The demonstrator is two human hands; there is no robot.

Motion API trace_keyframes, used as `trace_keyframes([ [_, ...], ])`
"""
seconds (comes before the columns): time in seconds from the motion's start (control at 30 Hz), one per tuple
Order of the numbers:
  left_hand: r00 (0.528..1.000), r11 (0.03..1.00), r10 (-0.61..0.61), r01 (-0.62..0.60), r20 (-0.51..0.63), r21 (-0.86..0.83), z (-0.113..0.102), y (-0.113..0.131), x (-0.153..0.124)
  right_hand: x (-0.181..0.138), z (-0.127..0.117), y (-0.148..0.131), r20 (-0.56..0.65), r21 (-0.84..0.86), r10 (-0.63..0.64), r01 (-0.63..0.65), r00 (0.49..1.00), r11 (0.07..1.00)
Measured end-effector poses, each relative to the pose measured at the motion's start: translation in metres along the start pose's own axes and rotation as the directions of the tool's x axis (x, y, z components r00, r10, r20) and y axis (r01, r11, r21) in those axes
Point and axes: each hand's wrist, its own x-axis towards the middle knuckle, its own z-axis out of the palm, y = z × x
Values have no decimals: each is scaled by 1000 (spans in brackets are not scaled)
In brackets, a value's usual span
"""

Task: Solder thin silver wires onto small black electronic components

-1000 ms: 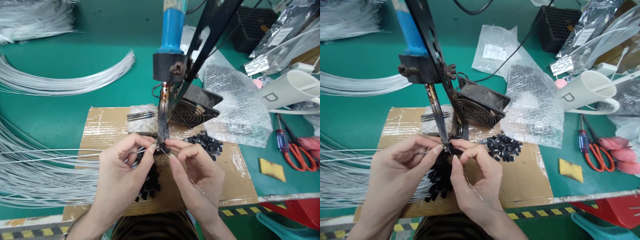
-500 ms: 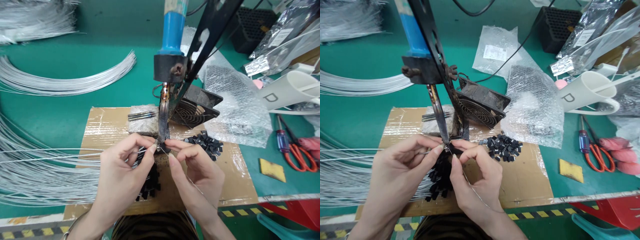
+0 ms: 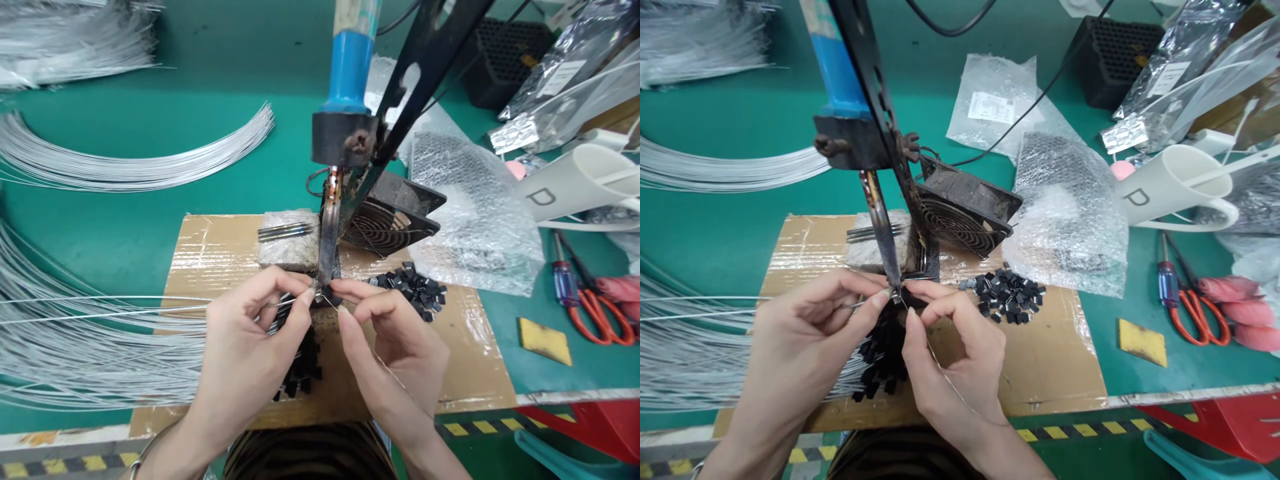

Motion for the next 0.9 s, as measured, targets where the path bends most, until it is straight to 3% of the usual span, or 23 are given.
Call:
trace_keyframes([
  [0.9, 1000, 1000, -5, 5, 0, 7, 0, 1, 1, 0, 2, 0, -7, -40, 0, 0, 1000, 999],
])
